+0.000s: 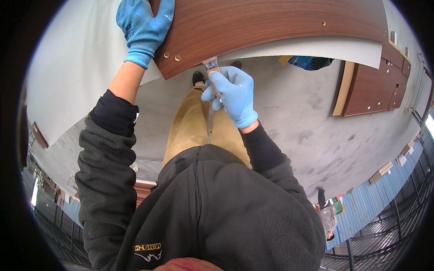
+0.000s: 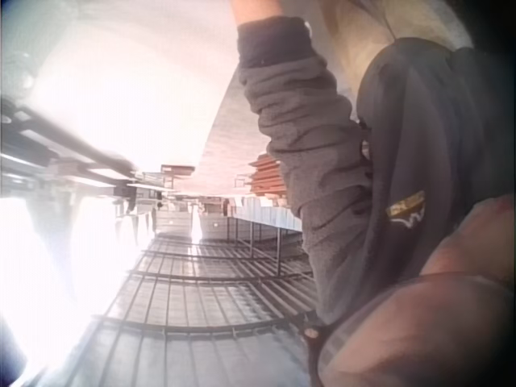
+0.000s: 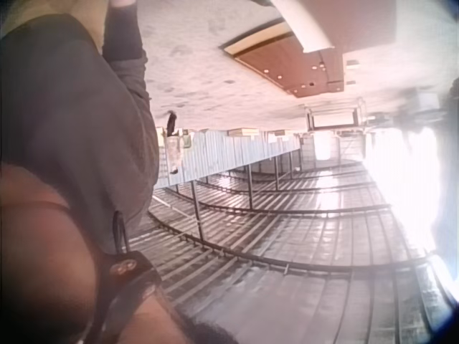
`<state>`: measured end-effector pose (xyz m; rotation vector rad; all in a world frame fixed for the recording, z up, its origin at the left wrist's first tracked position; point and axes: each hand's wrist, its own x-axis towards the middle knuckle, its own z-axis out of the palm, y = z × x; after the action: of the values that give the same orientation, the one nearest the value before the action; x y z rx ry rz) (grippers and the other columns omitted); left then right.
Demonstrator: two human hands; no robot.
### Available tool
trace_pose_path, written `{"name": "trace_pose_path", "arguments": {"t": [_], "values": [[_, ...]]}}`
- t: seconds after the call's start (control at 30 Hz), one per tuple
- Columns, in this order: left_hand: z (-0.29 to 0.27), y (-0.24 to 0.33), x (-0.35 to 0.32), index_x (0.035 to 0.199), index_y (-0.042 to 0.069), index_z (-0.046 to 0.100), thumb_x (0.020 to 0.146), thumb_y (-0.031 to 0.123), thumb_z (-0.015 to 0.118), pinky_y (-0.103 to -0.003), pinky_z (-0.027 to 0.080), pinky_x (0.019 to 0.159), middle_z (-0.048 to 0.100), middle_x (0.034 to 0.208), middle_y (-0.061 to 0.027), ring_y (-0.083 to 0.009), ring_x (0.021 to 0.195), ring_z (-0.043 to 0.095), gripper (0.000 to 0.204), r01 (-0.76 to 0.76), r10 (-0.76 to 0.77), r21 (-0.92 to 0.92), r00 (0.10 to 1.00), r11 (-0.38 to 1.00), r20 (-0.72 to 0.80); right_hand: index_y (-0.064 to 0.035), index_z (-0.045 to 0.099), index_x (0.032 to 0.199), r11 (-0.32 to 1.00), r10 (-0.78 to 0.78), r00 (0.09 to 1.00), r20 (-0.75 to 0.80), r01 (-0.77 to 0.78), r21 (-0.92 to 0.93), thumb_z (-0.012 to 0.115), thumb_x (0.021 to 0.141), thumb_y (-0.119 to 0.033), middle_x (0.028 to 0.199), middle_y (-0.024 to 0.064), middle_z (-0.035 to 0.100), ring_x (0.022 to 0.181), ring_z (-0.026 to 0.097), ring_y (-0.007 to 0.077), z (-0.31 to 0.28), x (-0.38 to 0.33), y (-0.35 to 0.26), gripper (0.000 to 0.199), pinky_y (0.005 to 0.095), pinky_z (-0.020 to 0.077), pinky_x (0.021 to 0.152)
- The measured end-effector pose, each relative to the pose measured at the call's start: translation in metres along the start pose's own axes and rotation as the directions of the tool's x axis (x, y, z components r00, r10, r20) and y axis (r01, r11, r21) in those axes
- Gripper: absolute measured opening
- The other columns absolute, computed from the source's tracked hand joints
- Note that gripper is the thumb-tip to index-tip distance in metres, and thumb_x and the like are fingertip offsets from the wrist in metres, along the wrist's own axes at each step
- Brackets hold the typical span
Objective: The person applies adhesive to the edge of a wooden panel using a small tube, then wipes the surface with a cloth. The person picks up another panel, applies adhesive to its edge, and places it on a stack. The person repeats this process with additional panels, handling each one individually.
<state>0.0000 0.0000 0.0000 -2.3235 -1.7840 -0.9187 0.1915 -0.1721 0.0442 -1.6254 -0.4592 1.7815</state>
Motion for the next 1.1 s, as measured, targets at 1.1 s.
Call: {"name": "trace_pose_path", "arguments": {"t": [1.1], "values": [[0.004, -0.005, 0.001, 0.128, 0.000, 0.064, 0.086, 0.029, 0.073, -0.054, 0.039, 0.113, 0.060, 0.136, -0.0274, -0.0470, 0.129, 0.053, 0.052, -0.003, 0.002, -0.029, 1.000, 1.000, -0.016, 0.0050, 0.069, 0.096, 0.999, 0.043, 0.999, 0.004, -0.043, -0.021, 0.064, 0.099, -0.025, 0.070, 0.0131, 0.072, 0.042, 0.055, 0.0104, 0.020, -0.008, -0.009, 0.031, 0.0224, 0.0402, 0.040]]}}
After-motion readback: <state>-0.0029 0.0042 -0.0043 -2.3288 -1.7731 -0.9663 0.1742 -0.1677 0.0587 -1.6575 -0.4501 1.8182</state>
